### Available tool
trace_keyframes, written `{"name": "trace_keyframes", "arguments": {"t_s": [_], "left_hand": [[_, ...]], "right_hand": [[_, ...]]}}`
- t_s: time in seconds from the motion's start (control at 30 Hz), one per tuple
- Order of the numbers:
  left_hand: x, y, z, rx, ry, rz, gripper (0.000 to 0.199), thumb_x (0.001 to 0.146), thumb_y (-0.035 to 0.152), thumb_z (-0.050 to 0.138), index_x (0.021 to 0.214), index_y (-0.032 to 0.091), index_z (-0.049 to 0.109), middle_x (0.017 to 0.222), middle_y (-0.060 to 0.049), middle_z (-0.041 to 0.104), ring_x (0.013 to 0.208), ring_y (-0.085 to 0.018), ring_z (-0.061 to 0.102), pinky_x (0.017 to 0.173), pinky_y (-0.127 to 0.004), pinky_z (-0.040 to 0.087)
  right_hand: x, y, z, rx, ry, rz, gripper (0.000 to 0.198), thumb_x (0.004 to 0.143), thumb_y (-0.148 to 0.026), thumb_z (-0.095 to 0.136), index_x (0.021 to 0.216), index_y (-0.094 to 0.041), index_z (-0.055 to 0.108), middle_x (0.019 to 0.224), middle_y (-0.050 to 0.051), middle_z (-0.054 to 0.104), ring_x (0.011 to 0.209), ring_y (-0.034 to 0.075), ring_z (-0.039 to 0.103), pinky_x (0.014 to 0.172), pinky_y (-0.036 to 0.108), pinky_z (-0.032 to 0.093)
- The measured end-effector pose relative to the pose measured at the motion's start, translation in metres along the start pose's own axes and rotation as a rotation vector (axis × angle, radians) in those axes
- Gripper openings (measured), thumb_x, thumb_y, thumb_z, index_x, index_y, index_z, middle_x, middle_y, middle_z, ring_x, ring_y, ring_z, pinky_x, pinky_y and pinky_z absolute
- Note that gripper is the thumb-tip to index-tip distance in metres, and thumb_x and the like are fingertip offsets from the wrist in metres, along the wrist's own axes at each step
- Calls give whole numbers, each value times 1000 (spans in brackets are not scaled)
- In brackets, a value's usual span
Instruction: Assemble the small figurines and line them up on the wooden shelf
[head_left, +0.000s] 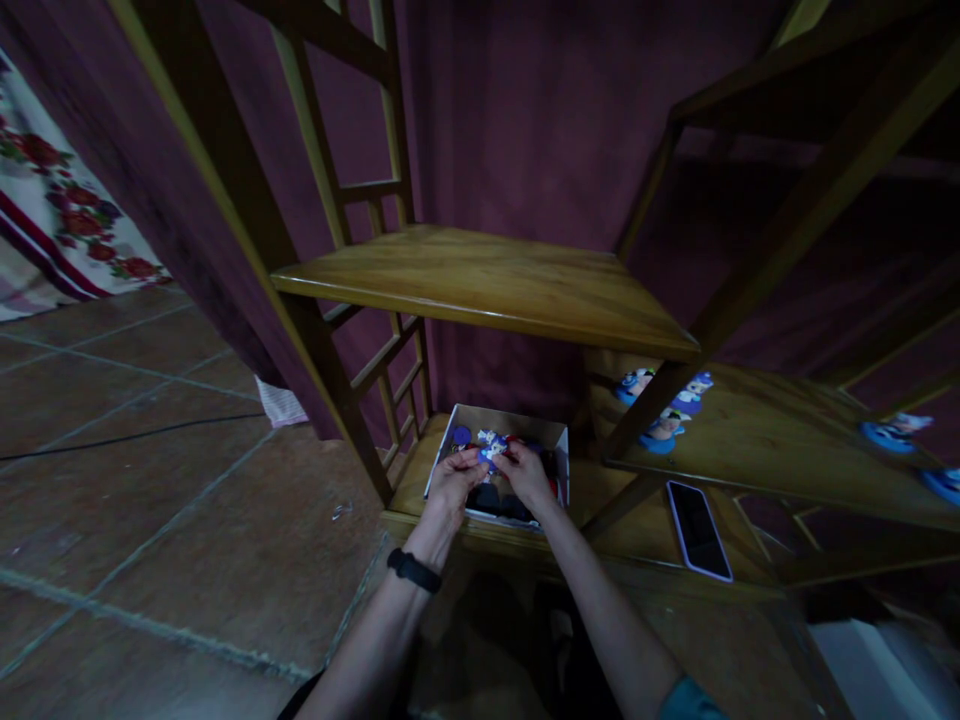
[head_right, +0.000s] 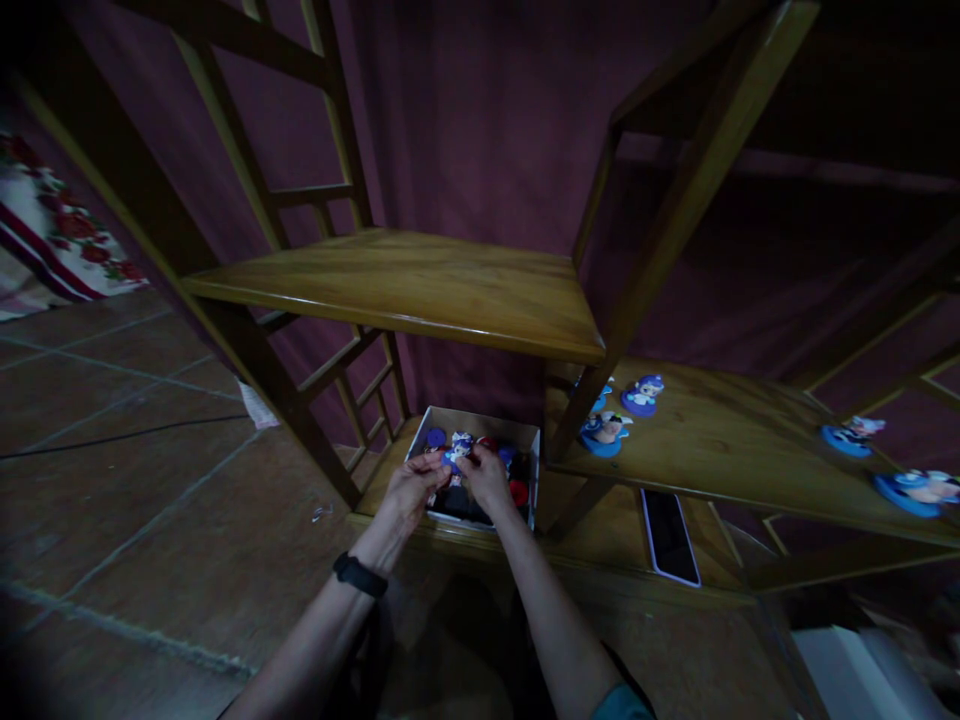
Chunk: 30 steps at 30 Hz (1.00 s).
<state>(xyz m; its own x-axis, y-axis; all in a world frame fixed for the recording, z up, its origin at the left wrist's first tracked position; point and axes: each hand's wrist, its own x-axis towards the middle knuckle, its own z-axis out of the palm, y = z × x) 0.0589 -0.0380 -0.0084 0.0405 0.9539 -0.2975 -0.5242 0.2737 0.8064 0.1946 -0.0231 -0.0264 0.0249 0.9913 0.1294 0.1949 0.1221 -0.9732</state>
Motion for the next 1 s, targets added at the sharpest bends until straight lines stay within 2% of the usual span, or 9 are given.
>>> {"name": "trace_keyframes", "arguments": {"t_s": [0.13,0.23,0.37,0.47,0.6,1.0], "left_hand": [[-1,1,2,-7,23,50,44,46,9,79,87,11,63,63,-3,66,53,-11,60,56,-23,48],[-2,5,4,41,39,81,48,49,13,78,94,13,62,60,0,65,49,-10,58,52,-21,45],[-1,8,2,75,52,78,41,50,15,77,89,12,64,61,-1,65,49,-9,57,51,-20,44],[1,7,0,84,60,67,41,49,15,78,88,11,65,62,-2,66,51,-10,58,52,-21,44],[2,5,-1,89,58,51,41,48,14,79,87,11,66,62,-3,66,52,-10,58,54,-21,45],[0,0,1,59,84,52,36,50,12,78,84,11,66,60,-3,65,52,-10,59,55,-22,47]], "right_hand": [[-1,-2,5,90,24,40,17,68,-32,62,80,-20,67,76,-1,67,73,17,58,70,28,45],[-2,-6,8,255,6,106,23,67,-34,64,84,-20,67,81,0,67,75,17,58,68,28,48],[-4,-13,9,414,36,202,25,63,-34,67,83,-20,66,82,0,65,73,15,59,69,28,49],[-4,-15,9,416,91,233,20,58,-33,70,71,-18,64,72,-2,62,65,13,57,66,27,48],[-5,-14,9,417,114,250,18,56,-31,71,67,-18,63,65,-2,61,59,12,56,62,25,46],[-8,-14,12,530,176,354,27,49,-32,76,67,-17,64,68,0,65,64,14,59,67,29,48]]}}
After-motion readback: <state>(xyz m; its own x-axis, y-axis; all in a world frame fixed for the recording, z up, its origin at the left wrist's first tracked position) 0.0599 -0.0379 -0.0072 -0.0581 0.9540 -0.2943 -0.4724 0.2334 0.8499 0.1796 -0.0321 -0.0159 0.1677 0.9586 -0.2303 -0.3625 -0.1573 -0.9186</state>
